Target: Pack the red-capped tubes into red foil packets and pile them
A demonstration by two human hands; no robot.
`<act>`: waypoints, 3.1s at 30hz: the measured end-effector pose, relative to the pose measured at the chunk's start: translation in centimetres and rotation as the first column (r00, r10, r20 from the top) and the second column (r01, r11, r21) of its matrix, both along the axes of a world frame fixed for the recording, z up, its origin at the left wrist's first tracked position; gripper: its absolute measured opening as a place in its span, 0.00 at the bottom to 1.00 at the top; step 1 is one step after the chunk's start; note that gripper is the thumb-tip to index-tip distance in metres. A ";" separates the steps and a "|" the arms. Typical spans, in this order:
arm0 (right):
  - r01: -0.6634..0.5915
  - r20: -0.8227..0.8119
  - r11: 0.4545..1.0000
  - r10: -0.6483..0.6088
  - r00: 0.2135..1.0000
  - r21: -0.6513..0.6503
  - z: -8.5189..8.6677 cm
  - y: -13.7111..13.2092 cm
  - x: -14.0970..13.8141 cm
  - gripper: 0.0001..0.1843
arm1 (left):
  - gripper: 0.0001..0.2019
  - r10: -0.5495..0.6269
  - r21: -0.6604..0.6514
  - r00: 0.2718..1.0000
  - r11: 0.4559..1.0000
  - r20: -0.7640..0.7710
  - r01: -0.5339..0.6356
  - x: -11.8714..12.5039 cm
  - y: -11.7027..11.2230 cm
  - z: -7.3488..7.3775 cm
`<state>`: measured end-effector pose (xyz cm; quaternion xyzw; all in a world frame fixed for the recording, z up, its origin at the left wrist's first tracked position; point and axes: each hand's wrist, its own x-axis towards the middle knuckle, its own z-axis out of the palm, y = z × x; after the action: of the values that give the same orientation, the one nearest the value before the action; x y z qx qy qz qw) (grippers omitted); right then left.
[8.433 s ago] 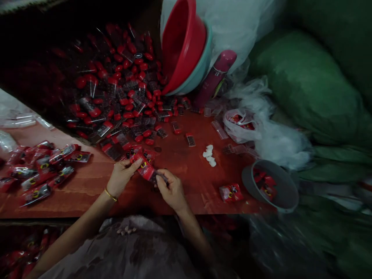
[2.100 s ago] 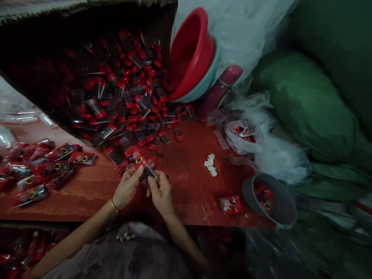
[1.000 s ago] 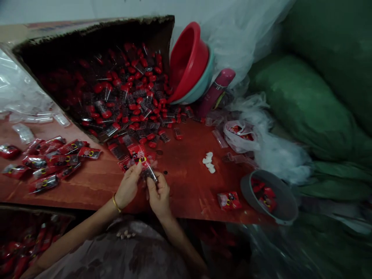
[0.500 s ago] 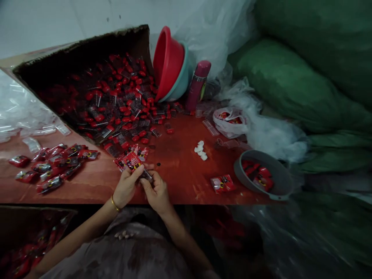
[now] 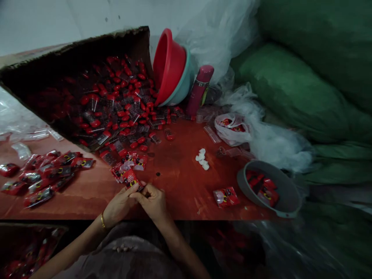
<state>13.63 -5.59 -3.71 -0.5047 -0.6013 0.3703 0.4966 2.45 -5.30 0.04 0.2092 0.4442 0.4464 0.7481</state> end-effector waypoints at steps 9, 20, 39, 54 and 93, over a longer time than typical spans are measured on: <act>-0.127 0.620 0.977 -0.009 0.784 0.174 4.7 9.7 2.2 0.17 | 0.09 0.552 -0.047 0.833 0.832 -0.030 -0.553 -11.5 3.7 2.7; -0.538 0.913 0.826 0.077 0.401 0.167 2.6 22.0 -7.2 0.28 | 0.27 0.659 -0.140 0.669 0.741 0.343 -0.657 -15.2 5.3 2.0; -0.407 0.912 0.882 -0.060 0.405 0.239 0.9 17.8 2.6 0.16 | 0.15 0.422 0.266 0.808 0.903 -0.412 -0.337 -11.7 4.8 1.1; -0.018 0.610 0.928 -0.230 0.758 0.372 -0.1 7.1 3.3 0.10 | 0.10 0.453 0.319 0.017 0.600 -0.892 0.734 -3.7 7.8 -3.7; -0.028 0.397 0.998 0.002 0.918 0.059 1.4 8.7 -0.1 0.16 | 0.20 0.215 0.003 0.968 0.976 -0.128 -0.217 -3.8 7.1 -0.5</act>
<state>13.56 3.07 -2.26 -0.5486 -0.7046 0.2449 0.3776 -1.33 1.75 -0.47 0.1837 0.5138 0.5084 0.6662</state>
